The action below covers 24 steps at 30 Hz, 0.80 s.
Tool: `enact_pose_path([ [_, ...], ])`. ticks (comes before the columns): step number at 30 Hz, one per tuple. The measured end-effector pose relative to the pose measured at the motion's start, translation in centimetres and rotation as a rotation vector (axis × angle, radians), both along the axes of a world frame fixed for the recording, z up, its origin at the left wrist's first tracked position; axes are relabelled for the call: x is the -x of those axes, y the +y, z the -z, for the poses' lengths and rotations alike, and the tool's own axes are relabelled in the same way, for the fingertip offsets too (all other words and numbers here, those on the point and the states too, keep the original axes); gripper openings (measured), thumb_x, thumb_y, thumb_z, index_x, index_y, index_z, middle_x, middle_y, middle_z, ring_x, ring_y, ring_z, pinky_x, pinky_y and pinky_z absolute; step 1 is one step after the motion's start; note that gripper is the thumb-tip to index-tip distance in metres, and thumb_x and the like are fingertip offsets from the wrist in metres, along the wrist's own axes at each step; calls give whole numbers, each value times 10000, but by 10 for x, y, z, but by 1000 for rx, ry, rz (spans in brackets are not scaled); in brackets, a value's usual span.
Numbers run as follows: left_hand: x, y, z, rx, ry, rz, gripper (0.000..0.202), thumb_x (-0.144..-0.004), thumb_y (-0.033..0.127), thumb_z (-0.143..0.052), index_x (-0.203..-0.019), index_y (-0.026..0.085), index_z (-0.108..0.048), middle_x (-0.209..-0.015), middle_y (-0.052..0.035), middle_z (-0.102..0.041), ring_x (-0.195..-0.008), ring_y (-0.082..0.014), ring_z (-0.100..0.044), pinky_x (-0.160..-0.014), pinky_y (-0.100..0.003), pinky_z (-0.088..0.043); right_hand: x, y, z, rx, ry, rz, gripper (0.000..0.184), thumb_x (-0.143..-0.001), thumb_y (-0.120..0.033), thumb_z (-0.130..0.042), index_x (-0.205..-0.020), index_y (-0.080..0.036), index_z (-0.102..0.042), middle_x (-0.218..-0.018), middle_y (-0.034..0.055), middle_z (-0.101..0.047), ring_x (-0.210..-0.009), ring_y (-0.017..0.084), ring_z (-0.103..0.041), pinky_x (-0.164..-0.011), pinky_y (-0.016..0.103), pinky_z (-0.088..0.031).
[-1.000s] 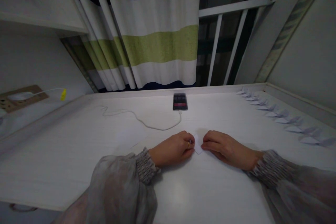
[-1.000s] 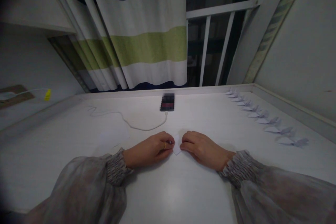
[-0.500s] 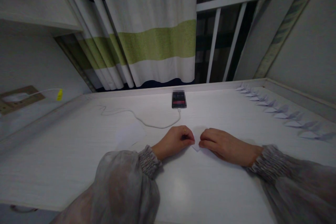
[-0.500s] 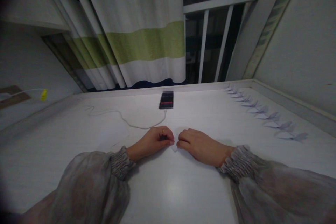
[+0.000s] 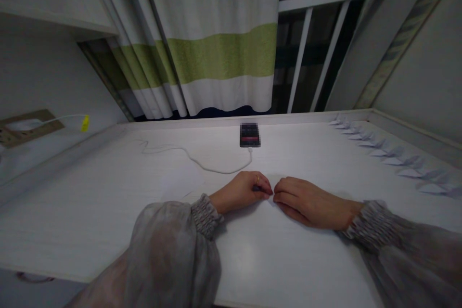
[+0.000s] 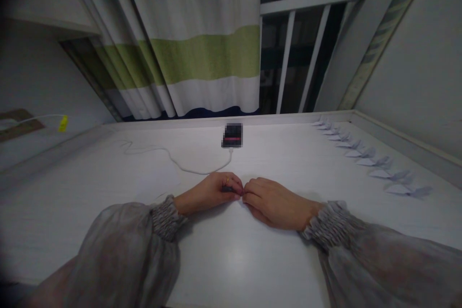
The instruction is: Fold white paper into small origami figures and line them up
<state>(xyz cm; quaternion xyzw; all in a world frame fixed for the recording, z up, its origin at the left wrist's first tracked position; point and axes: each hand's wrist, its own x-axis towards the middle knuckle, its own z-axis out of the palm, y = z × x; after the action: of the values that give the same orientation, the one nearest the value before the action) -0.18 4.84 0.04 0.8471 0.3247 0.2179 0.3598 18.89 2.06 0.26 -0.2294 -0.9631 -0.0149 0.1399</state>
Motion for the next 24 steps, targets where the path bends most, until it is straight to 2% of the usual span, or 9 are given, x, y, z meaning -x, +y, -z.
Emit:
enact_pose_path([
  [6,3,2,3,-14,9,29,102,-690,145,-583,-771,154,-644,-878,-22,-600,-813,-115,-547,-794,-258,-422,4,0,2,1,19,-11,210,-833,-164,-383,-854,-126,-588,-801,93,-571,-745,171,-497,-668,316,-447],
  [11,3,3,7,9,-22,34,84,-687,148,-591,-756,154,-638,-878,-19,-594,-814,-109,-546,-792,-246,-421,7,0,0,75,56,-14,197,-821,-123,-378,-877,-125,-567,-828,97,-569,-770,174,-494,-700,330,-447],
  [18,3,6,9,8,-7,34,103,-681,150,-592,-774,167,-633,-896,-16,-595,-820,-113,-547,-799,-260,-416,11,1,0,250,106,95,161,-832,-150,-361,-823,-144,-522,-821,84,-537,-766,167,-476,-731,344,-432],
  [24,4,3,6,22,-29,28,108,-684,131,-574,-783,148,-615,-872,-26,-599,-817,-117,-546,-797,-264,-413,13,0,0,332,133,175,148,-841,-170,-345,-776,-158,-478,-773,67,-512,-729,163,-463,-706,341,-424],
])
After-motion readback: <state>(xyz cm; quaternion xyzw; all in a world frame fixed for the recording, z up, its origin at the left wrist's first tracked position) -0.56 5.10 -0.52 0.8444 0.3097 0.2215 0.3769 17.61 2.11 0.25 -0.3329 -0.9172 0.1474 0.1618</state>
